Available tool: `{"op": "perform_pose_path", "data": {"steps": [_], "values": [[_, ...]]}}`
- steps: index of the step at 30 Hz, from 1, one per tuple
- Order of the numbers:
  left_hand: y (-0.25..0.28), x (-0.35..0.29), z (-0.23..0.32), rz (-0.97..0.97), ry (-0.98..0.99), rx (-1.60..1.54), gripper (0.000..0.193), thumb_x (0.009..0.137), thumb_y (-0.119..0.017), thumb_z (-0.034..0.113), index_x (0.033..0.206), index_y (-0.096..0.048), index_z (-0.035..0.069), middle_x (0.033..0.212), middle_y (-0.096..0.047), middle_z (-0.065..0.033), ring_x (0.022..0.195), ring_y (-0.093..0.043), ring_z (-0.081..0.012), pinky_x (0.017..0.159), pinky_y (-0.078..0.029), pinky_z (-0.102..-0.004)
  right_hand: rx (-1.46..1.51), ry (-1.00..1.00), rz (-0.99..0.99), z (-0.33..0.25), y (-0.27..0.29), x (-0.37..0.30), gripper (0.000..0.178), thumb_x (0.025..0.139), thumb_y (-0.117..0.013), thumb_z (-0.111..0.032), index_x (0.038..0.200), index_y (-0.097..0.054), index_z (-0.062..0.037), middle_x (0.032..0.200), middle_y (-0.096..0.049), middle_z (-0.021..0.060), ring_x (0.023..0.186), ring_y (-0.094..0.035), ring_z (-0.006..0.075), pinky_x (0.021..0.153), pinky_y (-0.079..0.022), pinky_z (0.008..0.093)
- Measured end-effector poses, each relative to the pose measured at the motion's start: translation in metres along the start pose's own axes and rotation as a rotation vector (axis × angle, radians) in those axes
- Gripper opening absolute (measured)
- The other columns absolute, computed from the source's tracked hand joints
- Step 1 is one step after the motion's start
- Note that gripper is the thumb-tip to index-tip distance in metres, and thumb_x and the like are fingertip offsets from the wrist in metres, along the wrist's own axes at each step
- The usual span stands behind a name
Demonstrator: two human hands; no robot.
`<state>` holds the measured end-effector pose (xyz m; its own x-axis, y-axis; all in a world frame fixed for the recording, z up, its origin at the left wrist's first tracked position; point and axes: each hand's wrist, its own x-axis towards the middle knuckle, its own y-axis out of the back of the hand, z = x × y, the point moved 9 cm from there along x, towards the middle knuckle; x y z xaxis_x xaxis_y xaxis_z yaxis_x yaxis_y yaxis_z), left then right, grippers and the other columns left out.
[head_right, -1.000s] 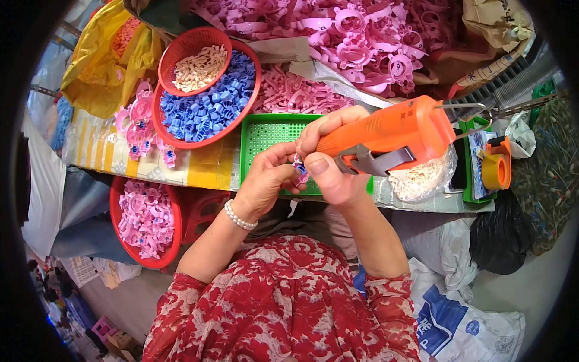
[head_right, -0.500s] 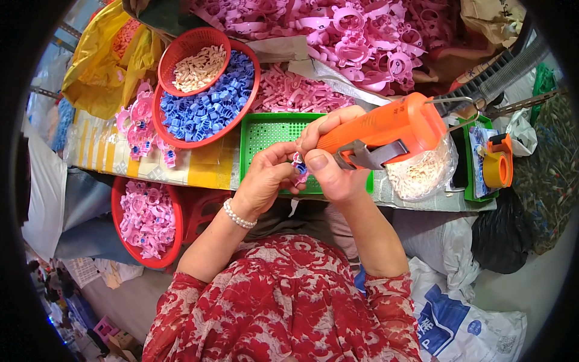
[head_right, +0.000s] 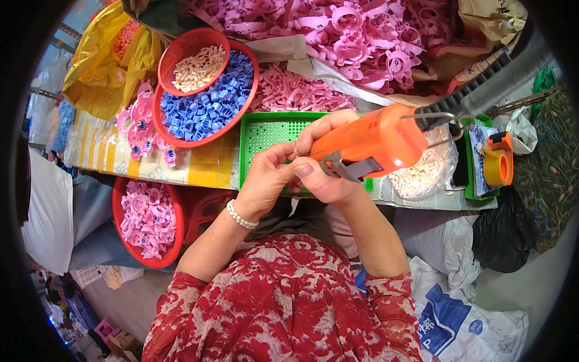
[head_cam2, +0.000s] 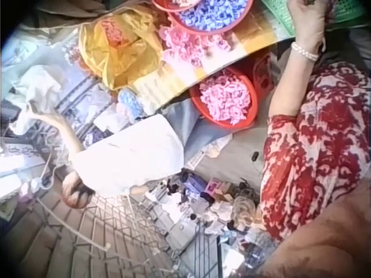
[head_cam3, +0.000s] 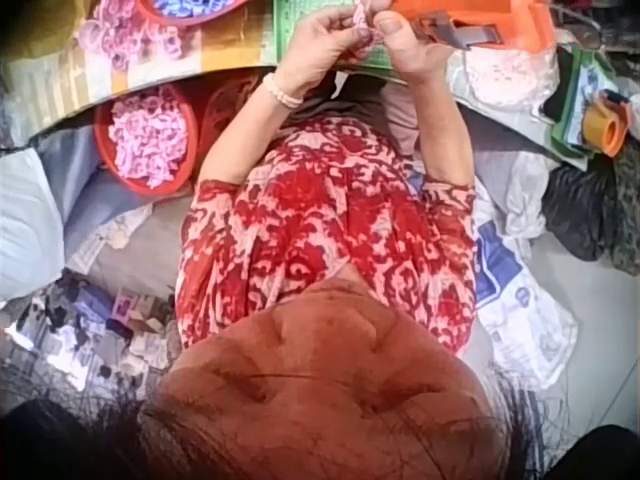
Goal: Use a hot glue gun to assemble small toy components onto a pink plastic frame.
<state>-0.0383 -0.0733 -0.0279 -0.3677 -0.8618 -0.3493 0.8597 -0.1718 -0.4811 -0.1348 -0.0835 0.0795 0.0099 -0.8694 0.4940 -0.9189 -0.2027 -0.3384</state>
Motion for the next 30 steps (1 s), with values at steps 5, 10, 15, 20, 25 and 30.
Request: {"op": "perform_pose_path", "data": {"steps": [5,10,15,20,25,30], "values": [[0.001,0.001,-0.002,0.009,-0.009,0.027,0.019,0.086,-0.062,0.003,0.104,-0.060,0.000,0.073,-0.059,-0.0009,0.056,-0.054,-0.0071,0.047,-0.043,-0.0198,-0.086,-0.014,-0.021,0.006,-0.002,-0.003,0.044,0.076,-0.072,-0.026,0.096,-0.039,-0.0055,0.076,-0.052,0.0080,0.066,-0.051,0.0170,0.064,-0.047,0.0322],[0.003,0.001,-0.006,0.013,0.044,0.028,0.018,0.086,-0.063,0.005,0.103,-0.060,0.001,0.071,-0.059,-0.0001,0.055,-0.054,-0.0067,0.046,-0.042,-0.0192,-0.067,-0.028,-0.003,0.003,-0.001,0.000,0.041,0.075,-0.071,-0.025,0.094,-0.039,-0.0055,0.073,-0.052,0.0077,0.065,-0.051,0.0170,0.062,-0.047,0.0316],[0.002,0.001,-0.010,-0.016,0.046,0.020,0.020,0.085,-0.064,0.007,0.104,-0.060,0.001,0.072,-0.060,0.0003,0.055,-0.054,-0.0063,0.046,-0.042,-0.0181,-0.096,-0.046,-0.021,0.005,0.000,-0.001,0.040,0.075,-0.070,-0.025,0.093,-0.039,-0.0055,0.072,-0.051,0.0072,0.065,-0.051,0.0171,0.063,-0.047,0.0314],[0.000,-0.002,-0.008,0.017,0.070,0.094,0.026,0.085,-0.064,0.008,0.109,-0.059,0.000,0.072,-0.060,0.0006,0.055,-0.054,-0.0061,0.047,-0.044,-0.0179,-0.075,-0.047,-0.033,-0.001,0.001,0.000,0.044,0.075,-0.073,-0.028,0.094,-0.040,-0.0055,0.075,-0.053,0.0077,0.067,-0.052,0.0177,0.065,-0.047,0.0318],[-0.003,0.000,-0.012,-0.018,0.008,0.084,0.035,0.085,-0.061,0.002,0.119,-0.053,-0.002,0.087,-0.059,-0.0033,0.059,-0.056,-0.0070,0.049,-0.046,-0.0191,-0.082,-0.027,-0.004,-0.022,0.000,0.005,0.051,0.074,-0.076,-0.036,0.097,-0.041,-0.0057,0.076,-0.053,0.0073,0.068,-0.052,0.0180,0.066,-0.046,0.0324],[0.001,0.002,-0.010,-0.010,-0.033,0.059,0.043,0.085,-0.058,-0.005,0.126,-0.047,-0.002,0.101,-0.056,-0.0065,0.064,-0.058,-0.0080,0.054,-0.048,-0.0197,0.029,0.048,-0.039,-0.038,0.017,0.013,0.050,0.074,-0.076,-0.021,0.101,-0.038,-0.0038,0.080,-0.053,0.0089,0.071,-0.052,0.0162,0.062,-0.046,0.0279]]}}
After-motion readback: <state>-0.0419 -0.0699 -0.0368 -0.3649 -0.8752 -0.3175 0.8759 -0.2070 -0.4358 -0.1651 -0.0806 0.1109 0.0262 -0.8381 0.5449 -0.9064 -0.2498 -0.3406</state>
